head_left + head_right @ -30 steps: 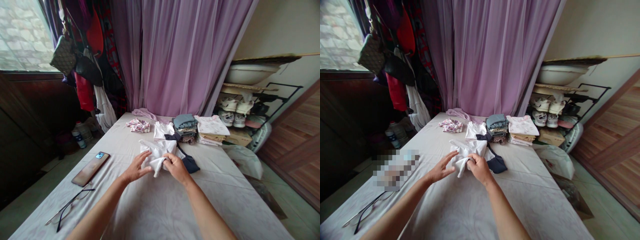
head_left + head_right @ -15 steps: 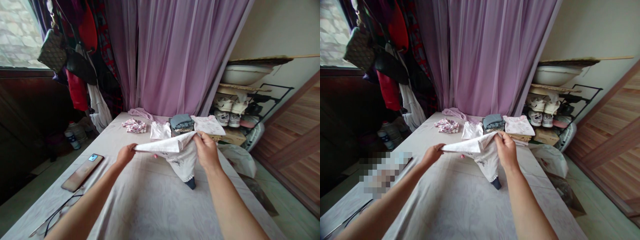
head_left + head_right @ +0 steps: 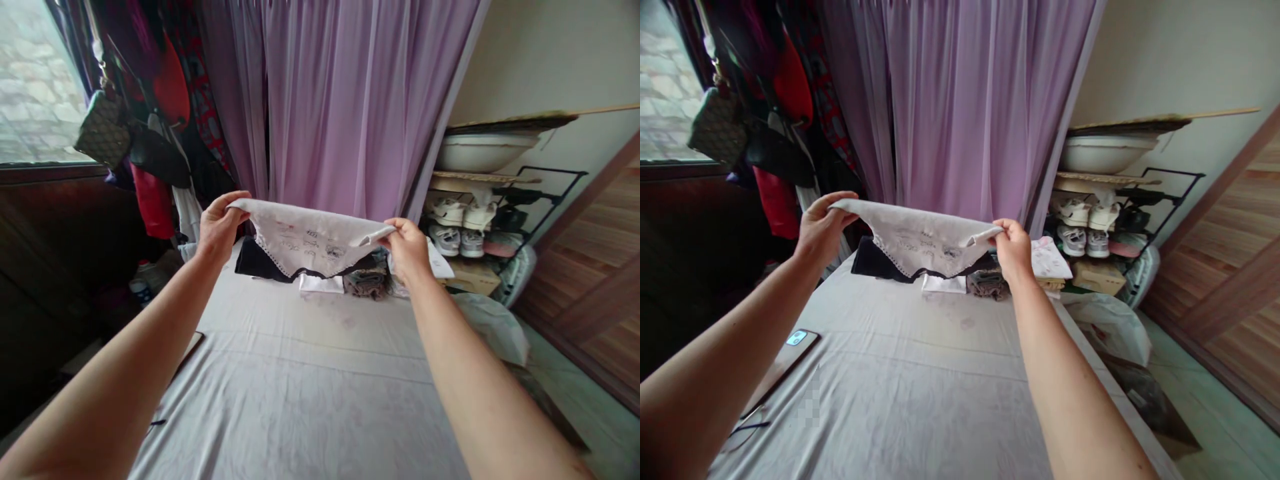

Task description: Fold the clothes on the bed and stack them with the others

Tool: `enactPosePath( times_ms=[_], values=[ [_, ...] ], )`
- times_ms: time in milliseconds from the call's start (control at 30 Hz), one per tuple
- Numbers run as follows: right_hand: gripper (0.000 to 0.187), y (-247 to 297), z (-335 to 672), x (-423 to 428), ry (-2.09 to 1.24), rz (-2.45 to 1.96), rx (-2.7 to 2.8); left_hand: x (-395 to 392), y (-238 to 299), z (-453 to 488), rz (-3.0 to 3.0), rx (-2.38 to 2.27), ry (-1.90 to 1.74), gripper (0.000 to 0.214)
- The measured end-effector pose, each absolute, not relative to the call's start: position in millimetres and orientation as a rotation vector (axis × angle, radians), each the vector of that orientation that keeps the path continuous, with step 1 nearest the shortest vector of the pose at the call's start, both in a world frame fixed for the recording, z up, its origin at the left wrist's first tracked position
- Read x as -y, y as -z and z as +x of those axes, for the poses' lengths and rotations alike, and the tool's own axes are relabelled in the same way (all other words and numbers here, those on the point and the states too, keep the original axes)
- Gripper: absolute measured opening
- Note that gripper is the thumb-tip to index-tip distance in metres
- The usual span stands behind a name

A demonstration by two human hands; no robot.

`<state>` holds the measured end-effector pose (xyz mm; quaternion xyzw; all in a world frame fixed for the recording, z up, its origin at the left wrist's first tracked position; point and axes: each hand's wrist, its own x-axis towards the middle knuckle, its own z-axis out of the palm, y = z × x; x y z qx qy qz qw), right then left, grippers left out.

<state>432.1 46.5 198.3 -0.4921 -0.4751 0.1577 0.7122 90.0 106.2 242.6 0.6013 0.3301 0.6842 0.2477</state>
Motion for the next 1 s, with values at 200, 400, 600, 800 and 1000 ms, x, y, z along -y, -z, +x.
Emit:
enactPosePath(
  times_ms=[200,400,600,800,1000],
  values=[
    [0.031,-82,408,18,-0.645,-1.296,1.032,-19,-117,72,1.585,-1.188,-1.607,0.029],
    [0.031,-9,404,76,-0.733,-1.47,0.964,33,-28,65,1.708,-1.453,-1.047,0.027],
    [0.032,4,408,89,-0.675,-1.557,1.008,30,-23,65,2.003,-1.558,-0.65,0.032],
    [0.021,23,410,86,-0.617,-1.55,1.01,24,-28,70,2.058,-1.586,-0.519,0.033],
    [0.043,47,416,81,-0.507,-1.545,0.882,18,-22,69,1.779,-1.548,-0.759,0.051]
  ],
)
